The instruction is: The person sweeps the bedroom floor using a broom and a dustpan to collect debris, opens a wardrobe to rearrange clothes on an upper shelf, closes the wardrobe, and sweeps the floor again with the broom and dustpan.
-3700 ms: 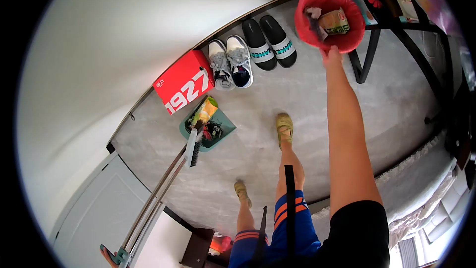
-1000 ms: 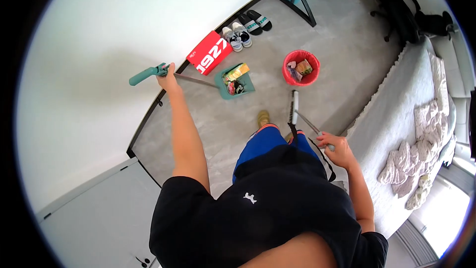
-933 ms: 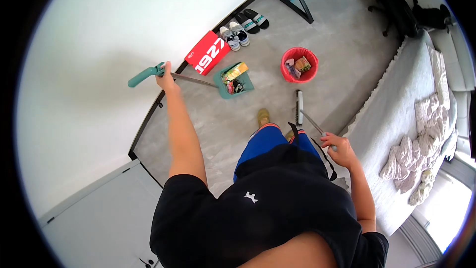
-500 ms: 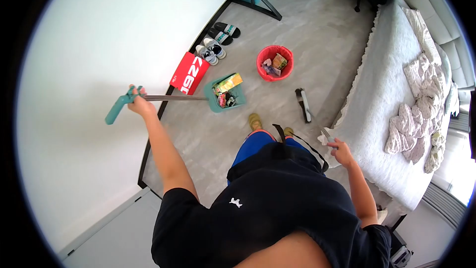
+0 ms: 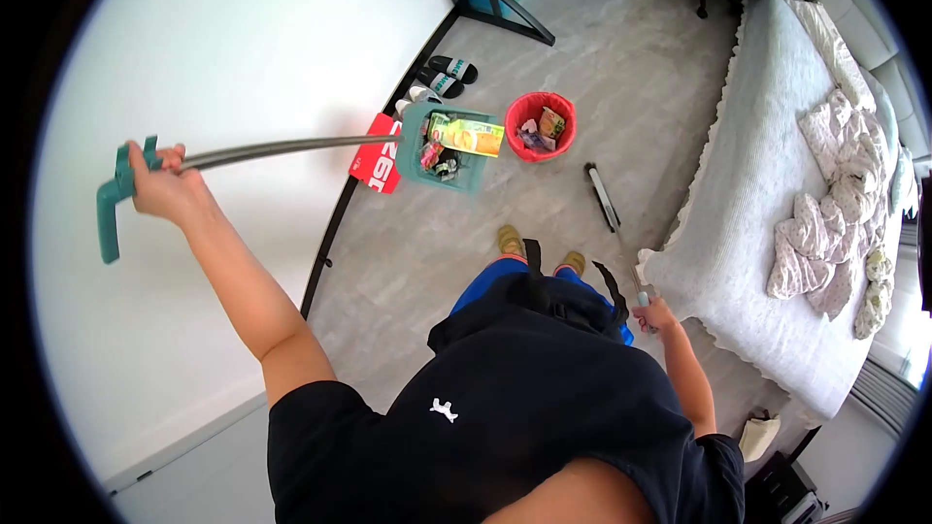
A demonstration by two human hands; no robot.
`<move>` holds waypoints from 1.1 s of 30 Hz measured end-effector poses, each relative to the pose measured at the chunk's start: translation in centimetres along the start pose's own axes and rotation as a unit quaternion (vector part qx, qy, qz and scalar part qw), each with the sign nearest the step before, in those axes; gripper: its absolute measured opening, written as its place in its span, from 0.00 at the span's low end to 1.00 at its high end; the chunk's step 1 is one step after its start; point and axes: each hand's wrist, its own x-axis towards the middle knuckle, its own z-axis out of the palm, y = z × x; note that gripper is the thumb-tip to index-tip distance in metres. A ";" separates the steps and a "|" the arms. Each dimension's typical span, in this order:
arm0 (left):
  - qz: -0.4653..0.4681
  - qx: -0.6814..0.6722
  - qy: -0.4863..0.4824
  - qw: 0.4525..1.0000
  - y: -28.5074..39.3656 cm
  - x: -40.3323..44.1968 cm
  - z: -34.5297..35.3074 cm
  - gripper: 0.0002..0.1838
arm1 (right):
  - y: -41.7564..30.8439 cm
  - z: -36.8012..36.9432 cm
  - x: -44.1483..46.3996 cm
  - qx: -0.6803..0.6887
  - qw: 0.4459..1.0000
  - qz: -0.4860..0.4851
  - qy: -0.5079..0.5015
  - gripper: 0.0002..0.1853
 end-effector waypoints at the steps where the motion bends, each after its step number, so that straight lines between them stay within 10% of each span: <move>1: -0.006 -0.003 0.002 1.000 0.2 -0.1 1.3 0.14 | -0.2 -0.2 -0.5 0.013 1.000 -0.010 0.002 0.04; 12: -0.010 -0.075 -0.017 0.997 -4.8 -5.7 12.2 0.08 | -0.4 -1.0 -9.9 0.250 0.964 -0.094 0.013 0.09; 33: 0.004 -0.210 -0.196 0.958 -9.1 -18.3 13.2 0.11 | -8.8 4.5 -12.3 0.131 0.962 -0.240 -0.006 0.19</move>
